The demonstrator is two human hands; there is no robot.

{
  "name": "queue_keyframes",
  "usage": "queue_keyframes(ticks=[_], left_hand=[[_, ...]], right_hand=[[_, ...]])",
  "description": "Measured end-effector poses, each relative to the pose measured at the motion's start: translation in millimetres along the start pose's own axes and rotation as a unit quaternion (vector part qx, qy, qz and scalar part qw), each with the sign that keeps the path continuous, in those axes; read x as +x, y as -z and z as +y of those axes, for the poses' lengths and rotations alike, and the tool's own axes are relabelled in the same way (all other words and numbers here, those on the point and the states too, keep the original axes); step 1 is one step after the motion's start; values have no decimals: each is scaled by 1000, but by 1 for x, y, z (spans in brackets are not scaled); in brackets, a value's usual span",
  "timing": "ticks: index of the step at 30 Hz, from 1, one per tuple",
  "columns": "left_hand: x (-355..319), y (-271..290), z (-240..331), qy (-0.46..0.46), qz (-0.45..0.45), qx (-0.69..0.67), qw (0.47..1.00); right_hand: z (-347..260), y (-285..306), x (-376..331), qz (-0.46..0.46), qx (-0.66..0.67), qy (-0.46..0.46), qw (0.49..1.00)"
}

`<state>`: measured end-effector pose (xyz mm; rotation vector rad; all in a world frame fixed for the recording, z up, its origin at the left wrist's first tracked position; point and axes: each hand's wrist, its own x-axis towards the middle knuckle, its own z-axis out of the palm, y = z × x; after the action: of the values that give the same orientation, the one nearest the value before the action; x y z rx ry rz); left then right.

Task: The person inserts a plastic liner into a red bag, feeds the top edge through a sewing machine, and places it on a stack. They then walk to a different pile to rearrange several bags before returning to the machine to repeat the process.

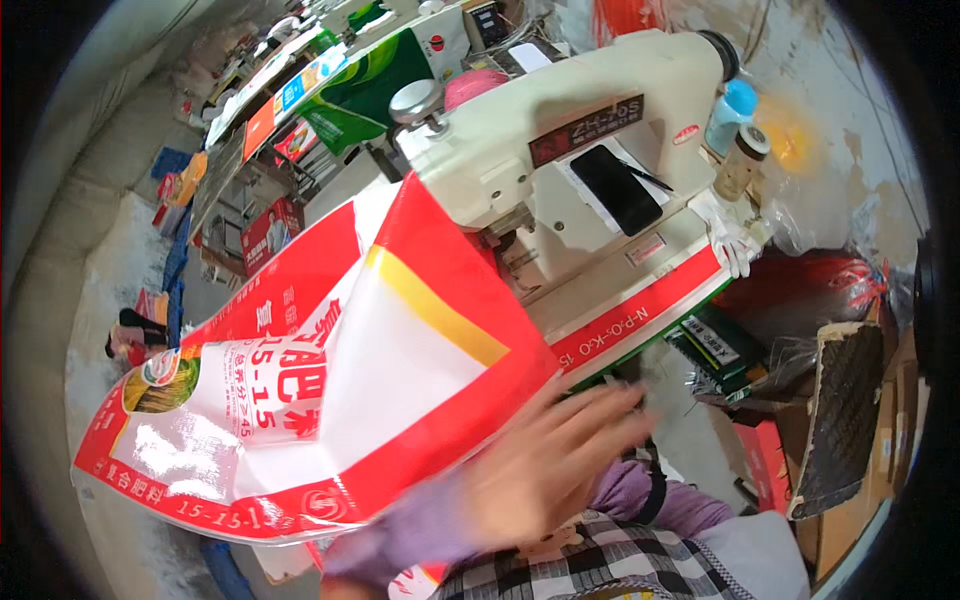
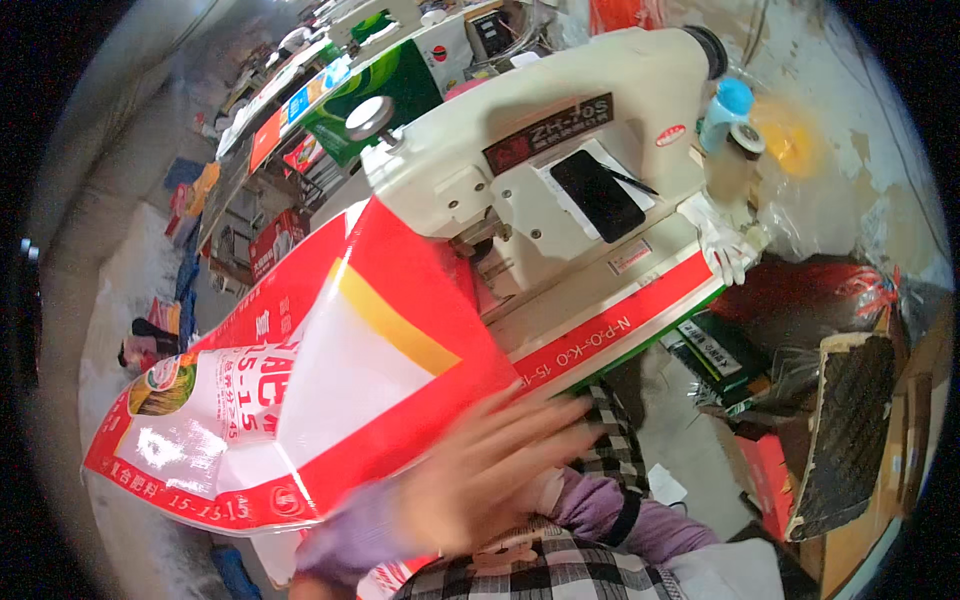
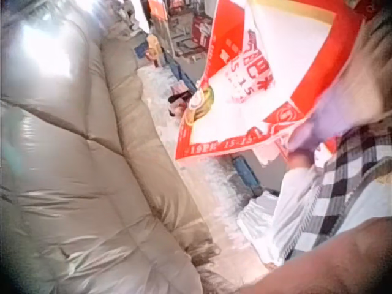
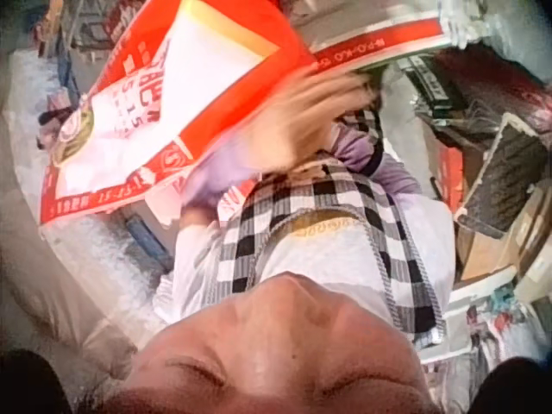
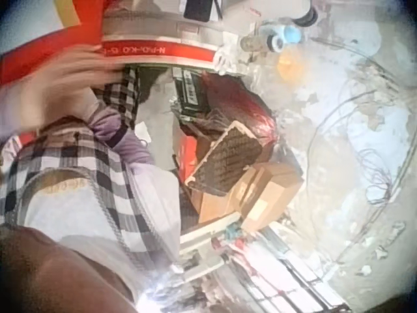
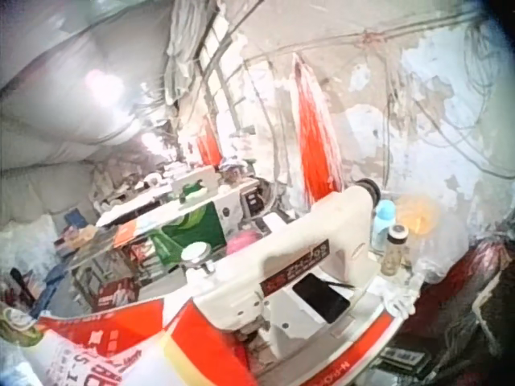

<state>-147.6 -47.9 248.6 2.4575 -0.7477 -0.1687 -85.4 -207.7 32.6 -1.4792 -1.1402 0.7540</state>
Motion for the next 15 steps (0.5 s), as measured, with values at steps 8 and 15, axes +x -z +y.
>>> queue_keyframes(ticks=[8,15], left_hand=[[-26,-119,-310,312,409,-271,813],[76,-167,-216,385,253,257,850]], right_hand=[[-31,28,-7,25,145,-114,983],[-29,41,-5,37,-4,5,999]])
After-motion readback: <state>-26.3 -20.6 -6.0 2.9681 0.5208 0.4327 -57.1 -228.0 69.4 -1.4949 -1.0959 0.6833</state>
